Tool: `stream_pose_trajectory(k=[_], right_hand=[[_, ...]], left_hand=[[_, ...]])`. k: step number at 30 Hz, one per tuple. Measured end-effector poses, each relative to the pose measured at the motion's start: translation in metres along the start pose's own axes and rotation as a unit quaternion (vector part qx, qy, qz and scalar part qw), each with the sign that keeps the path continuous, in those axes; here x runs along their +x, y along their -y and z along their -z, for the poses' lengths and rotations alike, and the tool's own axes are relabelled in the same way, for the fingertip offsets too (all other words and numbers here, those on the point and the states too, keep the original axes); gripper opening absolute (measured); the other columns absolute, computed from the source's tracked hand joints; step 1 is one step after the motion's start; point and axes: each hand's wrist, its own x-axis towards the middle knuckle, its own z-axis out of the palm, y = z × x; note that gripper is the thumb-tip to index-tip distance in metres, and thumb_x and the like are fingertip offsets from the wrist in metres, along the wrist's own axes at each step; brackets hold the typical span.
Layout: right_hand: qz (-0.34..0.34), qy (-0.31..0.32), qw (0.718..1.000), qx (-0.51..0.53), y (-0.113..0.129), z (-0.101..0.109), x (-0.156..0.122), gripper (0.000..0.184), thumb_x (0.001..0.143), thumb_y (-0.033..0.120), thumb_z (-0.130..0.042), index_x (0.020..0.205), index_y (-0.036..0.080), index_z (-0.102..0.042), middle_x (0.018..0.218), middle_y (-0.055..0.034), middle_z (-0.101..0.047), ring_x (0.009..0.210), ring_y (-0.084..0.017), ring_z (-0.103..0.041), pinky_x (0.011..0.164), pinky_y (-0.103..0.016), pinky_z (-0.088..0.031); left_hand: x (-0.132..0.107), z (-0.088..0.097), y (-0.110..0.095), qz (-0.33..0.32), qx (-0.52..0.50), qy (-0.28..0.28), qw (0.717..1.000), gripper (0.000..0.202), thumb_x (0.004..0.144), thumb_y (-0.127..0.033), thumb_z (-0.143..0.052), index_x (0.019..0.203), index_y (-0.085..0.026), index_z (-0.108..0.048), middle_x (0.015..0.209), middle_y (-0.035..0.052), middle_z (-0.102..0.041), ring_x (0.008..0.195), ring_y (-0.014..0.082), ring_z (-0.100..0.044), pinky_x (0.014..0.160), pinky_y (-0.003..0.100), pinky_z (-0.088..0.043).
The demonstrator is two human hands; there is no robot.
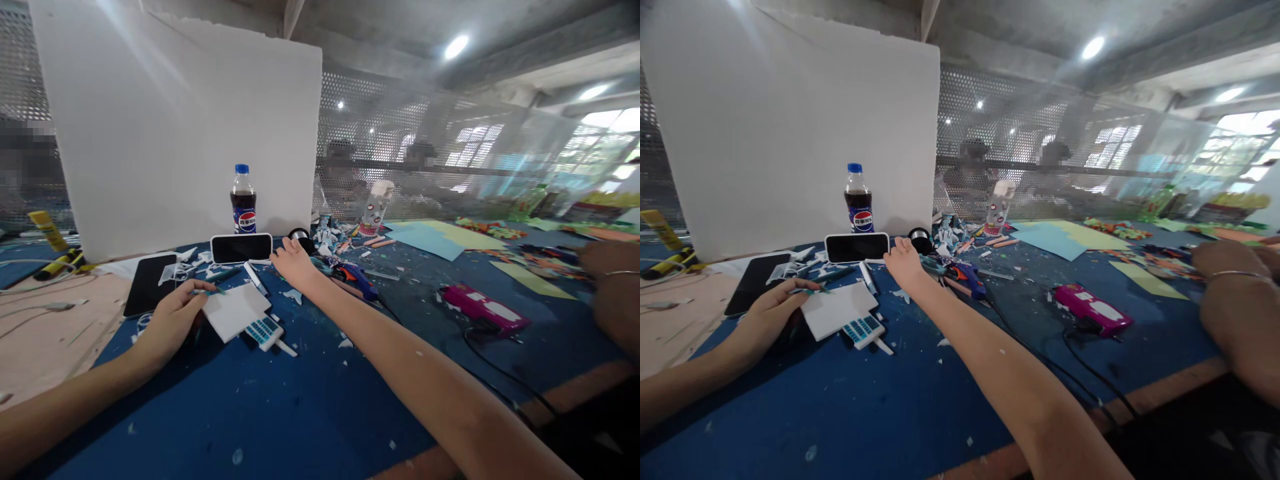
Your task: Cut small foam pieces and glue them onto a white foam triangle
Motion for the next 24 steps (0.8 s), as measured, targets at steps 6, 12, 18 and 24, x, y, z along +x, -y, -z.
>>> stream_pose_trajectory(k=[6,12,18,24], right_hand=[[0.017,0.029,0.999,0.024,-0.010,0.004,0.003,0.038,0.086,-0.001,-0.038,0.117,0.007,-0.059,0.108,-0.0208,-0.064,0.117,-0.030,-0.043,0.094,-0.039,-0.028],[0.033,0.149,0.983,0.105,-0.031,0.030,0.008,0.037,0.072,0.010,-0.069,0.108,0.015,-0.061,0.104,-0.0139,-0.065,0.098,-0.026,-0.056,0.074,-0.030,-0.041],[0.014,0.197,0.969,0.149,-0.047,0.052,0.005,0.050,0.071,0.021,-0.075,0.116,0.017,-0.054,0.114,-0.0125,-0.058,0.096,-0.023,-0.056,0.062,-0.025,-0.042],[-0.018,0.226,0.966,0.122,-0.030,0.053,0.002,0.051,0.066,0.009,-0.074,0.112,0.024,-0.060,0.120,-0.0132,-0.053,0.102,-0.030,-0.052,0.064,-0.029,-0.040]], left_hand=[[-0.001,0.000,0.000,-0.007,0.008,0.003,1.000,0.032,0.071,-0.040,-0.051,0.095,-0.020,-0.058,0.042,-0.0081,-0.041,0.040,0.0115,-0.037,0.038,0.018,-0.025],[-0.001,0.002,0.001,-0.017,0.012,0.007,1.000,0.029,0.074,-0.039,-0.050,0.095,-0.020,-0.057,0.043,-0.0081,-0.041,0.040,0.0113,-0.037,0.037,0.018,-0.025],[-0.004,0.001,-0.002,-0.006,0.001,0.007,1.000,0.027,0.073,-0.038,-0.051,0.093,-0.021,-0.056,0.042,-0.0091,-0.038,0.038,0.0108,-0.035,0.036,0.018,-0.023],[-0.005,0.000,-0.004,-0.012,0.008,0.006,1.000,0.029,0.071,-0.039,-0.051,0.092,-0.020,-0.057,0.042,-0.0086,-0.039,0.037,0.0113,-0.036,0.037,0.019,-0.023]])
